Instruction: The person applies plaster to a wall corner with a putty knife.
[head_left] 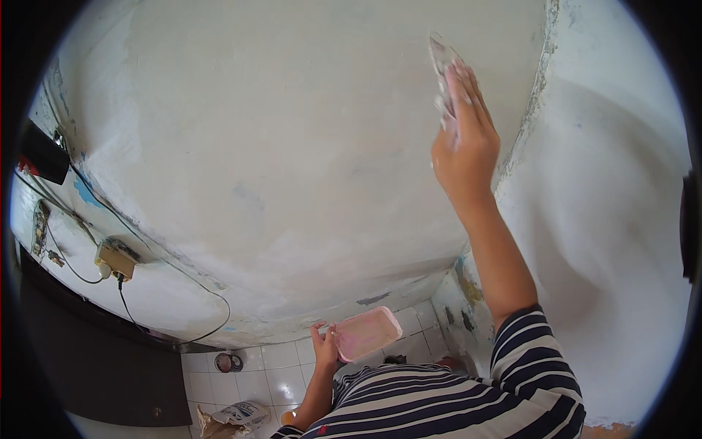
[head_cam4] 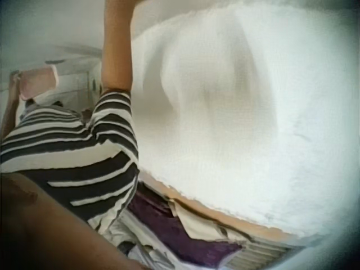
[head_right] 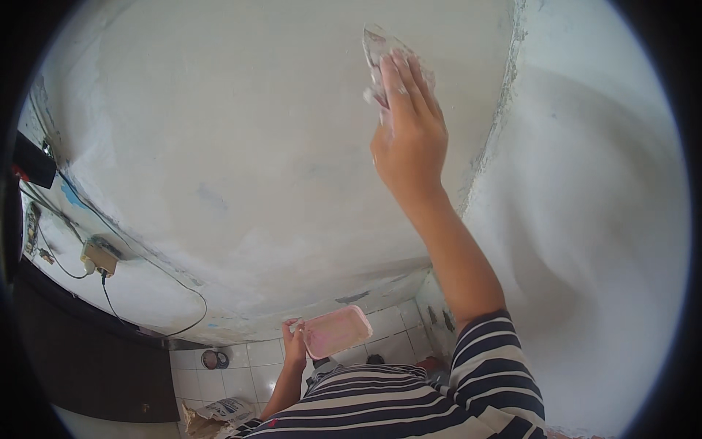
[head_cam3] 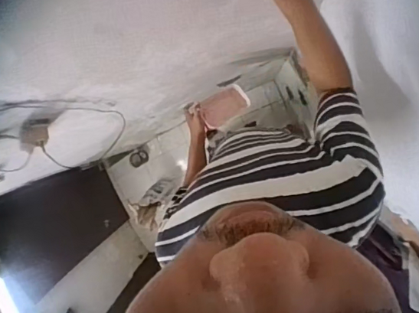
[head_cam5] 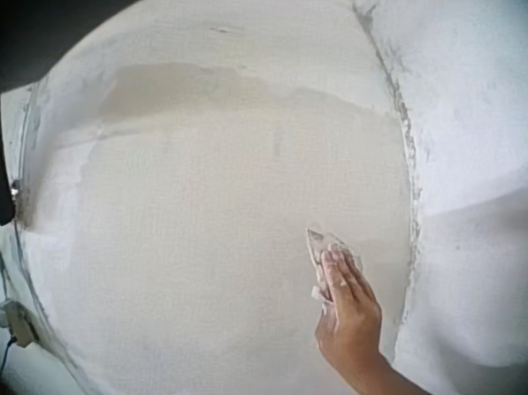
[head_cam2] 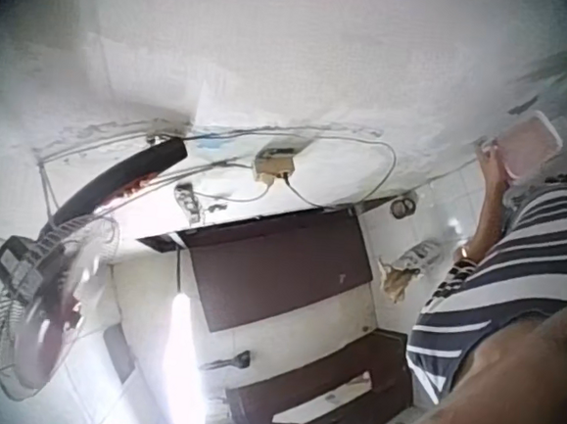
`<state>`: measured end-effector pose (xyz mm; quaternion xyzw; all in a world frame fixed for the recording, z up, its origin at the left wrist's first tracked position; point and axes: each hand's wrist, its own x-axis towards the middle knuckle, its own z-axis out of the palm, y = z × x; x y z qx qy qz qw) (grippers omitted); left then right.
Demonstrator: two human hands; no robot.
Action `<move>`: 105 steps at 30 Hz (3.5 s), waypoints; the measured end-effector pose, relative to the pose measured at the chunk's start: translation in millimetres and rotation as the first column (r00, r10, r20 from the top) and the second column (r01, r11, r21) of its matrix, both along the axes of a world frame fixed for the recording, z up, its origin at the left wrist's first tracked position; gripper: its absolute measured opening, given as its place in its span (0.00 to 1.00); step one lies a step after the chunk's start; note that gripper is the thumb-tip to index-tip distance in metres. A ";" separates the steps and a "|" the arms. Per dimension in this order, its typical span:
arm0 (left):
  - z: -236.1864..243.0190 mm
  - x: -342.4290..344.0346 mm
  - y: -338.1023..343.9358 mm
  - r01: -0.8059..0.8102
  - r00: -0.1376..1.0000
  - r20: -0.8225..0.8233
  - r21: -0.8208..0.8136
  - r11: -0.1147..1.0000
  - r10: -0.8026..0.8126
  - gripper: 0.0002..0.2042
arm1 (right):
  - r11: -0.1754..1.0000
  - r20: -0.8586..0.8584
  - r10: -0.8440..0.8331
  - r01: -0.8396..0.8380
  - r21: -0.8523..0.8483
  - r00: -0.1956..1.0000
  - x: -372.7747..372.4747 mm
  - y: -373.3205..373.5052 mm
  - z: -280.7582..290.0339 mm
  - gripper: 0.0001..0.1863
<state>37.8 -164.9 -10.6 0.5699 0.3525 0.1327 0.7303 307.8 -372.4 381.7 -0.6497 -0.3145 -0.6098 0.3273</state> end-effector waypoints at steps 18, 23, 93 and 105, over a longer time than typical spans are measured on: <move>4.6 10.3 -7.6 0.040 0.999 -0.021 0.036 0.999 -0.039 0.17 | 0.991 0.000 -0.087 0.087 -0.103 0.996 26.3 -11.7 9.9 0.30; 9.0 22.1 -10.3 0.042 0.999 0.010 -0.003 0.999 -0.042 0.17 | 0.956 -0.070 -0.130 0.106 -0.275 0.989 10.4 32.9 -105.5 0.26; 136.7 38.9 -14.3 0.008 0.928 0.371 0.084 0.996 -0.039 0.35 | 0.378 -0.801 -0.101 -0.722 -0.579 0.589 -130.6 -4.5 -154.3 0.12; 138.9 33.5 -23.9 -0.190 0.944 0.319 0.309 0.932 0.087 0.39 | 0.232 -0.620 -0.281 -0.575 -0.785 0.732 -119.7 27.3 -176.2 0.14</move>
